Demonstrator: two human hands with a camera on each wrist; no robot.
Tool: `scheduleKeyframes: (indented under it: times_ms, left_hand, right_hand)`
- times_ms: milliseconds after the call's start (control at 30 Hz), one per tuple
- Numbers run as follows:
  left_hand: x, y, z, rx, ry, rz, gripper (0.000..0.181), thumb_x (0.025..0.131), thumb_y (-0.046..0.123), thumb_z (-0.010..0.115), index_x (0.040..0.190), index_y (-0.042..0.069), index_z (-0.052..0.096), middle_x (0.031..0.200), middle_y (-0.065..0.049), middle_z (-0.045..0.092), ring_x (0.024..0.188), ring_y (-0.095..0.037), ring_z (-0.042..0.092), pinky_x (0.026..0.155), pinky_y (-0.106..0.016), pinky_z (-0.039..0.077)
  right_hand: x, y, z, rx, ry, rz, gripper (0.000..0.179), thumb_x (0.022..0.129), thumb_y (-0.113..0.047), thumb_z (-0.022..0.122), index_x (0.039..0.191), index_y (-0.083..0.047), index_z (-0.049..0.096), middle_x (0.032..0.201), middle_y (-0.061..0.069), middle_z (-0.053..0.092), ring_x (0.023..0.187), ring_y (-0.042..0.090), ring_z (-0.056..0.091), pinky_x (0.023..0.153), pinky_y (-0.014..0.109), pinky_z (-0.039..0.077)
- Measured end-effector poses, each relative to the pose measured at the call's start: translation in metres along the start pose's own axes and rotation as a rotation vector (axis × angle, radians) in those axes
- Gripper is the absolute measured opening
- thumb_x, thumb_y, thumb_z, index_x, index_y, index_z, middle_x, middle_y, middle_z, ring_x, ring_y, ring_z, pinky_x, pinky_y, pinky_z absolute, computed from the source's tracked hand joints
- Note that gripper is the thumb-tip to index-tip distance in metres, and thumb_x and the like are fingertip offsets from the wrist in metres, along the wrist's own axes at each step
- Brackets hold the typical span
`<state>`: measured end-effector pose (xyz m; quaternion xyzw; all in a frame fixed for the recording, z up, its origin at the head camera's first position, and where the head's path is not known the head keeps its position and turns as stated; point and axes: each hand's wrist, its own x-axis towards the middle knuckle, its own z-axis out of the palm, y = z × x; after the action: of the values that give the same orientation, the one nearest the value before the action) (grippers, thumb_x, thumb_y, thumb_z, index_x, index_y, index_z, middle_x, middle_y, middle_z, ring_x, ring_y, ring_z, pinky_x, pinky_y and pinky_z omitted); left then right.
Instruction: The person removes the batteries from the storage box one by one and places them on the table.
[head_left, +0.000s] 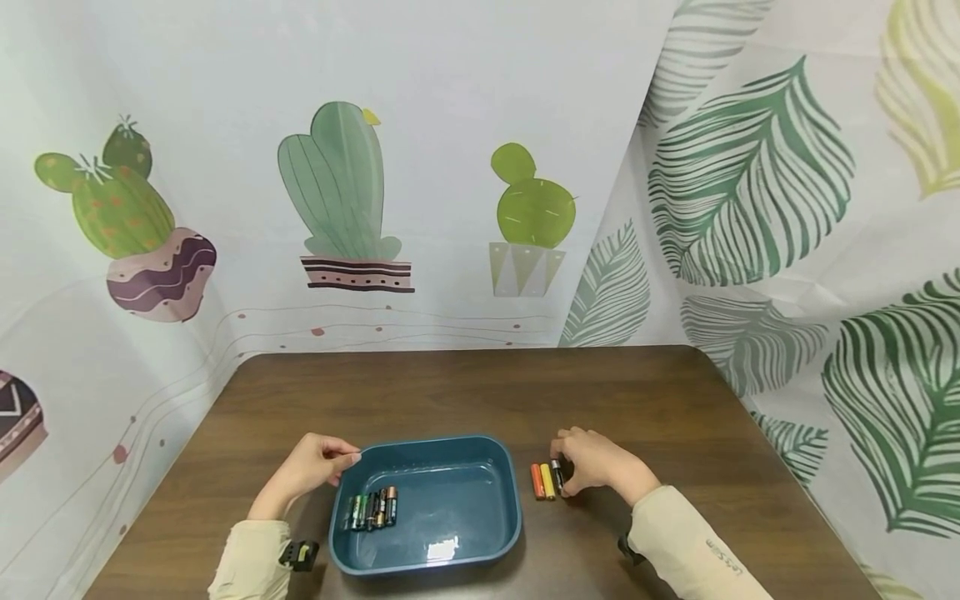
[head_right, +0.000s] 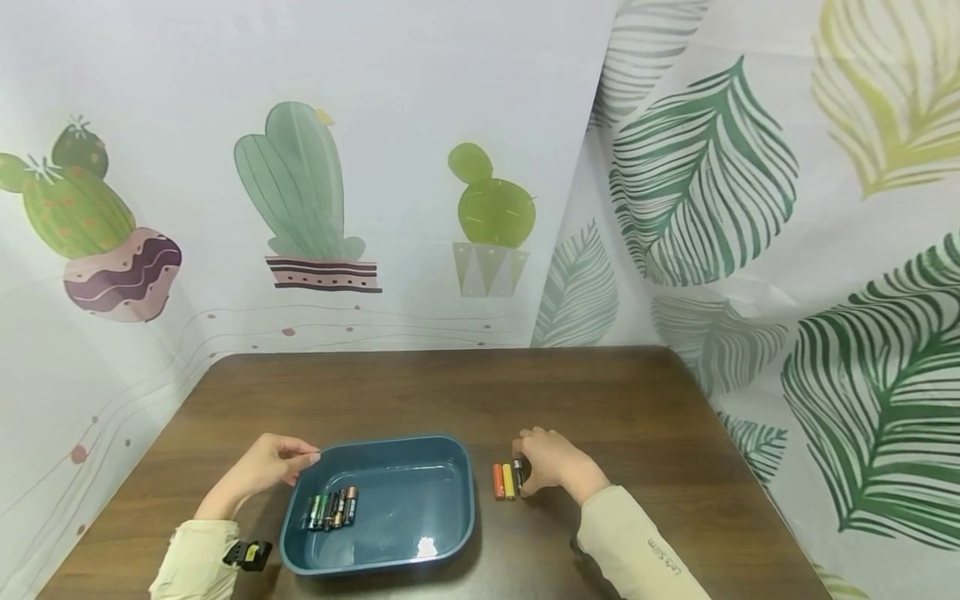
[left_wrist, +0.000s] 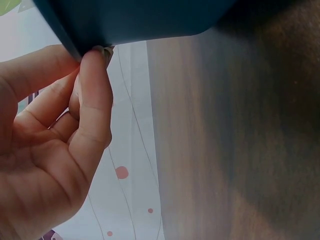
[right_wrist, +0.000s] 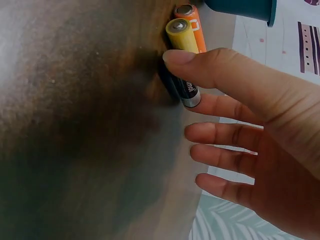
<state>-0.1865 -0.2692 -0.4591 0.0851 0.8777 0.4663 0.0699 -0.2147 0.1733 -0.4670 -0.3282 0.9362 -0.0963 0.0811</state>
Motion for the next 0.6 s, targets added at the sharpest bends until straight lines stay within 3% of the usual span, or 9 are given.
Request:
scheduleKeyframes:
  times_ms: [600]
  left_hand:
    - [0.0001, 0.0016, -0.0001, -0.003, 0.001, -0.016, 0.017, 0.088, 0.007, 0.068, 0.094, -0.008, 0.071, 0.077, -0.011, 0.068, 0.060, -0.019, 0.061, 0.055, -0.034, 0.056]
  right_hand:
    - [-0.0017, -0.0011, 0.0047, 0.001, -0.006, -0.004, 0.047, 0.063, -0.026, 0.090, 0.100, -0.009, 0.067, 0.092, -0.001, 0.057, 0.082, 0.016, 0.049, 0.075, 0.039, 0.047]
